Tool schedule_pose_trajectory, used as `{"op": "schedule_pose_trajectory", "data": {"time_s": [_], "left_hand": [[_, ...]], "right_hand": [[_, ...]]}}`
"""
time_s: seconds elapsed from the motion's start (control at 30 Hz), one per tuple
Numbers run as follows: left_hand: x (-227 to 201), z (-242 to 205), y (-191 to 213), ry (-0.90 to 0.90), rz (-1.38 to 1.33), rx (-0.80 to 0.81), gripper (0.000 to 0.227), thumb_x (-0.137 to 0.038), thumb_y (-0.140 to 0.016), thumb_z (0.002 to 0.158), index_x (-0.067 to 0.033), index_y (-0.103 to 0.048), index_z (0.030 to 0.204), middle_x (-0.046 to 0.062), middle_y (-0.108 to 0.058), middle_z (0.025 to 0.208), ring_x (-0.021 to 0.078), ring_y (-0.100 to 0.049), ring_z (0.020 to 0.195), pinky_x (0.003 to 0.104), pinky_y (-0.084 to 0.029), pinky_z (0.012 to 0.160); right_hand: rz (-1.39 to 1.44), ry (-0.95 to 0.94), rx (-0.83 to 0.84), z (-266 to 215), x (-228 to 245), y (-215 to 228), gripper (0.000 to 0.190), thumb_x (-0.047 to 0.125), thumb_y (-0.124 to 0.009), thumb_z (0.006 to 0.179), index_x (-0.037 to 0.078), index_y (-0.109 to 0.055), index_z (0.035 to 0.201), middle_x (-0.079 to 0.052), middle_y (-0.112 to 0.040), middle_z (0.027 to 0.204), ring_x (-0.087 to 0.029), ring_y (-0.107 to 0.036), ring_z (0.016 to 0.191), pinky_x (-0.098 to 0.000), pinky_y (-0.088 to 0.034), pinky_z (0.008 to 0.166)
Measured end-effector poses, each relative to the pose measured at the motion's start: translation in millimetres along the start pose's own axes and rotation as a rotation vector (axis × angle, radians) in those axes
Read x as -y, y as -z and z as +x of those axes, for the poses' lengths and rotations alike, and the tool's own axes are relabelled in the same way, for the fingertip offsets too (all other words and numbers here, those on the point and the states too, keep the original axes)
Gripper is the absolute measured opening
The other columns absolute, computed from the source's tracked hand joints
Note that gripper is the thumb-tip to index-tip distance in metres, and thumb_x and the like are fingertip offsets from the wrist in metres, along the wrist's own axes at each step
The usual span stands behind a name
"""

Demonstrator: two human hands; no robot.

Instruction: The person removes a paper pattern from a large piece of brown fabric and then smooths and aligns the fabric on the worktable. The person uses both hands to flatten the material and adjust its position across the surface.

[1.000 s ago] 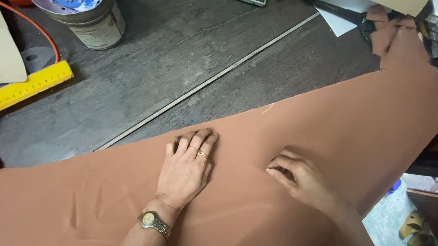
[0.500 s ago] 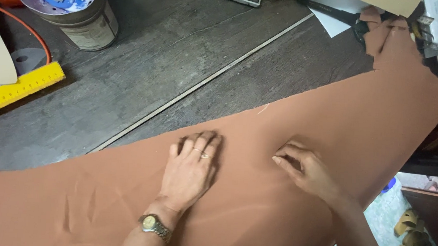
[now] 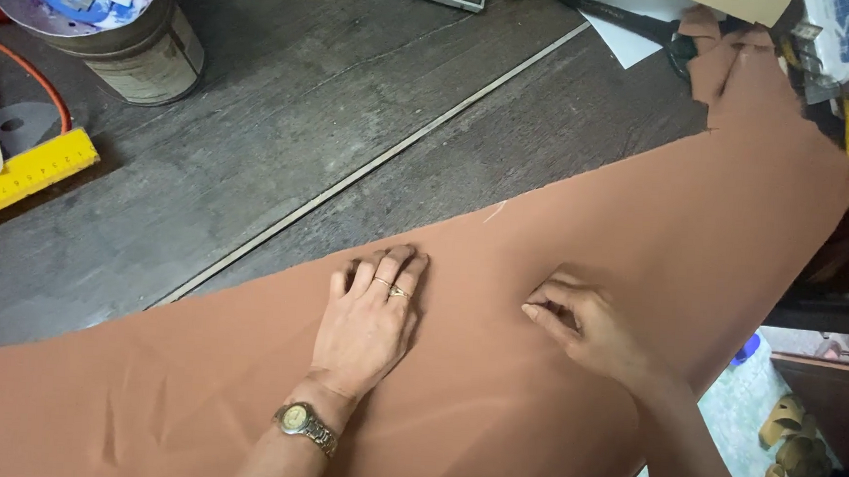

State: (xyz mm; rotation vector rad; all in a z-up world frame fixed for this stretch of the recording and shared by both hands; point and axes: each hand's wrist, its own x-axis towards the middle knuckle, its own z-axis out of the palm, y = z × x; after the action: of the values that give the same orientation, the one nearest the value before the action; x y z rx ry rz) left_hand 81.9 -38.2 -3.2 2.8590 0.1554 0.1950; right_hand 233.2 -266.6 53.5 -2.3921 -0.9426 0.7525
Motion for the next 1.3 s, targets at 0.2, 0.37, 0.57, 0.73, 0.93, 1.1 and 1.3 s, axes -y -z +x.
{"op": "schedule_pose_trajectory", "data": {"time_s": [0.2, 0.37, 0.57, 0.73, 0.93, 1.1, 1.3], "left_hand": [[-0.9, 0.7, 1.6, 0.006, -0.016, -0.005, 0.05, -0.025, -0.052, 0.085, -0.0187, -0.046, 0.134, 0.001, -0.042, 0.134, 0.0189, -0.04, 0.121, 0.038, -0.03, 0.096], [0.7, 0.4, -1.7, 0.008, -0.021, 0.002, 0.05, -0.024, -0.052, 0.085, -0.0195, -0.045, 0.135, 0.001, -0.041, 0.134, 0.0186, -0.04, 0.122, 0.038, -0.03, 0.096], [0.2, -0.7, -2.7, 0.021, -0.053, 0.001, 0.051, -0.025, -0.052, 0.085, -0.0184, -0.045, 0.135, 0.002, -0.042, 0.135, 0.0201, -0.041, 0.12, 0.038, -0.03, 0.095], [-13.6, -22.0, 22.2, 0.015, -0.104, 0.036, 0.066, -0.026, -0.059, 0.082, -0.015, -0.037, 0.143, 0.007, -0.038, 0.141, 0.025, -0.041, 0.123, 0.044, -0.03, 0.099], [0.8, -90.8, 51.6, -0.025, -0.104, -0.115, 0.052, -0.022, -0.046, 0.095, -0.0039, -0.04, 0.143, 0.013, -0.037, 0.152, 0.0276, -0.034, 0.141, 0.053, -0.021, 0.114], [59.7, -158.9, 74.3, 0.362, -0.032, -0.056, 0.061, -0.034, -0.049, 0.093, -0.0094, -0.034, 0.147, 0.009, -0.031, 0.156, 0.0303, -0.025, 0.144, 0.057, -0.014, 0.111], [133.1, -221.5, 91.8, 0.578, 0.179, -0.121, 0.066, -0.041, -0.044, 0.095, -0.0083, -0.029, 0.151, 0.011, -0.026, 0.158, 0.0332, -0.021, 0.146, 0.062, -0.011, 0.113]], "right_hand": [[0.028, 0.07, -0.083, 10.9, -9.5, 4.3, 0.015, 0.016, -0.06, 0.092, 0.006, -0.069, 0.087, -0.009, -0.061, 0.073, -0.02, -0.063, 0.066, -0.0314, -0.054, 0.056], [0.09, 0.081, -0.071, 13.3, -23.6, 3.1, 0.014, 0.012, -0.061, 0.091, 0.002, -0.069, 0.086, -0.011, -0.061, 0.072, -0.02, -0.06, 0.065, -0.0321, -0.051, 0.053], [0.024, 0.064, -0.174, 18.3, -24.9, 11.5, 0.013, 0.014, -0.061, 0.093, 0.006, -0.069, 0.099, -0.014, -0.067, 0.082, -0.025, -0.067, 0.074, -0.0352, -0.055, 0.062], [-0.085, -0.06, -0.265, 8.3, 20.1, 5.1, 0.025, 0.026, -0.05, 0.102, 0.009, -0.062, 0.117, -0.015, -0.06, 0.107, -0.033, -0.062, 0.104, -0.0458, -0.051, 0.092], [-0.352, 0.361, -0.407, 11.6, 33.9, -44.4, 0.046, 0.019, -0.043, 0.099, -0.003, -0.045, 0.14, -0.019, -0.044, 0.147, -0.038, -0.036, 0.14, -0.0485, -0.025, 0.116], [-0.476, 0.247, -0.235, 13.5, 64.7, -73.1, 0.061, 0.032, -0.039, 0.094, 0.01, -0.028, 0.15, -0.006, -0.022, 0.16, -0.038, -0.015, 0.147, -0.063, -0.013, 0.112], [-0.569, 0.358, -0.264, 20.9, 75.2, -87.5, 0.065, 0.033, -0.044, 0.092, 0.01, -0.03, 0.151, -0.011, -0.025, 0.16, -0.043, -0.022, 0.145, -0.0679, -0.021, 0.107]]}}
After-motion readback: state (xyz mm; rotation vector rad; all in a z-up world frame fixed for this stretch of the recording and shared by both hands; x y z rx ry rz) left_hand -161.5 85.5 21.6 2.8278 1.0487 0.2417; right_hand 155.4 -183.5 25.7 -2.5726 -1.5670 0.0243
